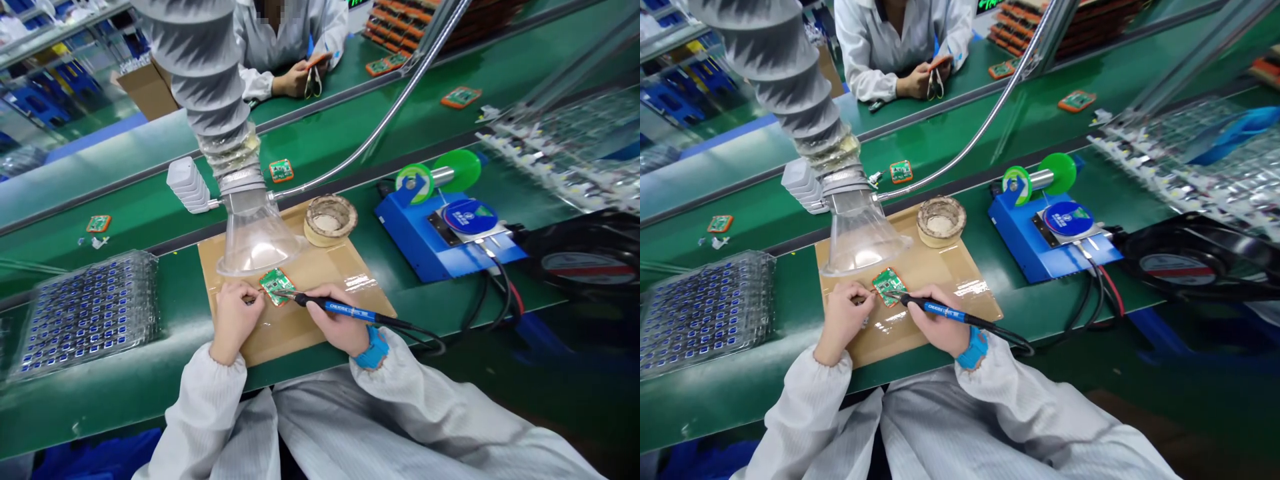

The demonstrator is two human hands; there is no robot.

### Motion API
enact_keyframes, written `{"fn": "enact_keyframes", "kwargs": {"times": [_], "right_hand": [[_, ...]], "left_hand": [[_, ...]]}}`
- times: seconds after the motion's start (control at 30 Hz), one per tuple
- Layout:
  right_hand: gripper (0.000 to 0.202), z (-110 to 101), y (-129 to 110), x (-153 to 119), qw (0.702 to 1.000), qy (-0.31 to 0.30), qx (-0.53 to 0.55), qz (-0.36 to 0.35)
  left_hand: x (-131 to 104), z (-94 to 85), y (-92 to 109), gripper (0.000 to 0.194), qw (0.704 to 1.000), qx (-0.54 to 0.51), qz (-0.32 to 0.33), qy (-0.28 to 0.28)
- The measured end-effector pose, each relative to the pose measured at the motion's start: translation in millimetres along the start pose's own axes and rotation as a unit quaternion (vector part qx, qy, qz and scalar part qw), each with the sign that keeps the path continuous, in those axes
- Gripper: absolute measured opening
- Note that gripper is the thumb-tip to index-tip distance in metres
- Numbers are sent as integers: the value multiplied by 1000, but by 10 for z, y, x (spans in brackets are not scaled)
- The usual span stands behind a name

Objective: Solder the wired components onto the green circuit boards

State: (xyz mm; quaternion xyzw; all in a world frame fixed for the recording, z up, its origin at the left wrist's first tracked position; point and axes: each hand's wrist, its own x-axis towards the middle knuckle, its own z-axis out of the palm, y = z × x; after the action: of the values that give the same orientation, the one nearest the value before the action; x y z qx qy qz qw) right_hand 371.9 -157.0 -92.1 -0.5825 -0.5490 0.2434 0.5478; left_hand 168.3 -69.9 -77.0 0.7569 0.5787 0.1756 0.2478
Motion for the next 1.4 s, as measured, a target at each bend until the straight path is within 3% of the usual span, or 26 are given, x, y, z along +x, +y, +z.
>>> {"fn": "enact_keyframes", "kwargs": {"times": [0.23, 1.4], "right_hand": [[7, 26, -42, 33, 999, -40, -30, 11], [3, 46, -46, 68, 999, -40, -19, 16]], "left_hand": [[9, -6, 15, 18, 1000, -15, 0, -1], [-5, -23, 39, 20, 1000, -12, -1, 6]]}}
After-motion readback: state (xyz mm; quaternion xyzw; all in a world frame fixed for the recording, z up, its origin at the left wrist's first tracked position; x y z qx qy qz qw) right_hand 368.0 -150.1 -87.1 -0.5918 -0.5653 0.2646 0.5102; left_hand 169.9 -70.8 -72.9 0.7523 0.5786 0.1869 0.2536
